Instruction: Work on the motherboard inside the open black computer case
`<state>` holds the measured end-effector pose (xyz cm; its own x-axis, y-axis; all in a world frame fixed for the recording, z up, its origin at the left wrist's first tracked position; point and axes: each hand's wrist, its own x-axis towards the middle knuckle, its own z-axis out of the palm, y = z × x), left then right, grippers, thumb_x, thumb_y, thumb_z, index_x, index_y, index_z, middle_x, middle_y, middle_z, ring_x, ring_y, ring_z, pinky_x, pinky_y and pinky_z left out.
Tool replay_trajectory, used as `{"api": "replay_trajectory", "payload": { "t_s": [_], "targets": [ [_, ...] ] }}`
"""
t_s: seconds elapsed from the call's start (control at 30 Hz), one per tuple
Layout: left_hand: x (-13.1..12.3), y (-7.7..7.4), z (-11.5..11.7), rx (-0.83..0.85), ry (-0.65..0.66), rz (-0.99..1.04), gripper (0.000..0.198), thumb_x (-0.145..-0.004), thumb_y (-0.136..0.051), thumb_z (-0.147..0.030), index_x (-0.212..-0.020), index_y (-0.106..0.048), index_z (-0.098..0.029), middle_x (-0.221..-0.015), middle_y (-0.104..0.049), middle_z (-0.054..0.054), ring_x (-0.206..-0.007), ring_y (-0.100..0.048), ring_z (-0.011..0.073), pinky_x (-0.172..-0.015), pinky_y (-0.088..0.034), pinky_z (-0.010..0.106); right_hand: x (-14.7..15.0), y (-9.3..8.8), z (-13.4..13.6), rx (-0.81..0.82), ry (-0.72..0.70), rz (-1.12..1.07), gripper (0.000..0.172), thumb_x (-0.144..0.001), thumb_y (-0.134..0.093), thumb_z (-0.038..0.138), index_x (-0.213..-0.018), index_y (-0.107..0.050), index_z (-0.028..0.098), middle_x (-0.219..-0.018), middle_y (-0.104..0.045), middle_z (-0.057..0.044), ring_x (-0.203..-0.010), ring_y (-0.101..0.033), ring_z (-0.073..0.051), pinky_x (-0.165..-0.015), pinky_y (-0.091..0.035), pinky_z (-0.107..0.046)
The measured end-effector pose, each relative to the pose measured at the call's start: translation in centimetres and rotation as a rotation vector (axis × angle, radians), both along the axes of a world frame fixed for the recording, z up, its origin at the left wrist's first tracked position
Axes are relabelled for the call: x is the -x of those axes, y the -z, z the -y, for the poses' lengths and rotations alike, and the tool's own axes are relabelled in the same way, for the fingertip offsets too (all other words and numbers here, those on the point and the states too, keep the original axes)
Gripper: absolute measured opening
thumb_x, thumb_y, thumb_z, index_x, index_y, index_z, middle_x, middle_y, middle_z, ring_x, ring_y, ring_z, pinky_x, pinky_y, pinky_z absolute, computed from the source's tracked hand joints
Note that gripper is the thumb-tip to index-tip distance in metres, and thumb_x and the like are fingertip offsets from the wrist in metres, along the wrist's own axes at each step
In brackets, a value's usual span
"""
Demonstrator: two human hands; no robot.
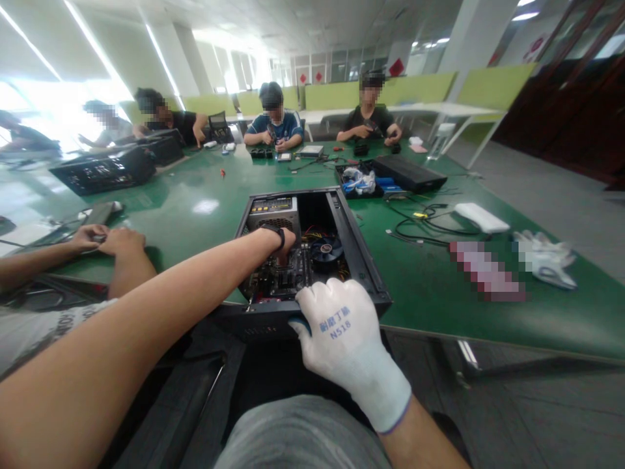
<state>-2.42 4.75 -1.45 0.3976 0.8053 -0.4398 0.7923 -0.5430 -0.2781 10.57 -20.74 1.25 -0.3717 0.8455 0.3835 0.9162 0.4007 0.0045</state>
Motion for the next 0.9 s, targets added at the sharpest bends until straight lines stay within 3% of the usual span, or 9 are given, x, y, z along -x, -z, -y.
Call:
{"api": "replay_trajectory", "payload": {
  "t_s": [0.33, 0.6, 0.9],
  "targets": [
    [-0.2, -0.3, 0.3, 0.014, -0.048, 0.009, 0.053, -0.045, -0.09, -0.042, -0.093, -0.08, -0.019, -0.102, -0.075, 0.01, -0.113, -0.063, 0.0351, -0.107, -0.043, 0.039, -0.2, 0.0, 0.0, -0.017, -0.005, 0.01, 0.021, -0.085, -0.059, 0.044, -0.089, -0.057, 0.023, -0.083, -0.057, -0.004, -0.079, -0.044, -0.022, -0.071, -0.019, -0.038],
    [-0.2, -0.1, 0.1, 0.025, -0.017, -0.024, 0.06, -0.044, -0.089, -0.041, -0.098, -0.079, -0.017, -0.105, -0.075, 0.012, -0.108, -0.066, 0.0347, -0.102, -0.047, 0.038, 0.0, -0.1, -0.1, -0.007, -0.001, 0.013, 0.021, -0.086, -0.058, 0.045, -0.091, -0.057, 0.024, -0.084, -0.058, -0.004, -0.08, -0.044, -0.022, -0.071, -0.019, -0.038],
    [0.2, 1.0, -0.8, 0.03, -0.119, 0.121, 0.052, -0.042, -0.088, -0.044, -0.083, -0.081, -0.013, -0.086, -0.075, 0.014, -0.099, -0.067, 0.0383, -0.1, -0.047, 0.045, -0.1, 0.1, -0.1, -0.015, -0.004, 0.01, 0.023, -0.086, -0.057, 0.045, -0.09, -0.058, 0.023, -0.084, -0.058, -0.005, -0.08, -0.045, -0.021, -0.07, -0.019, -0.037]
  ]
}}
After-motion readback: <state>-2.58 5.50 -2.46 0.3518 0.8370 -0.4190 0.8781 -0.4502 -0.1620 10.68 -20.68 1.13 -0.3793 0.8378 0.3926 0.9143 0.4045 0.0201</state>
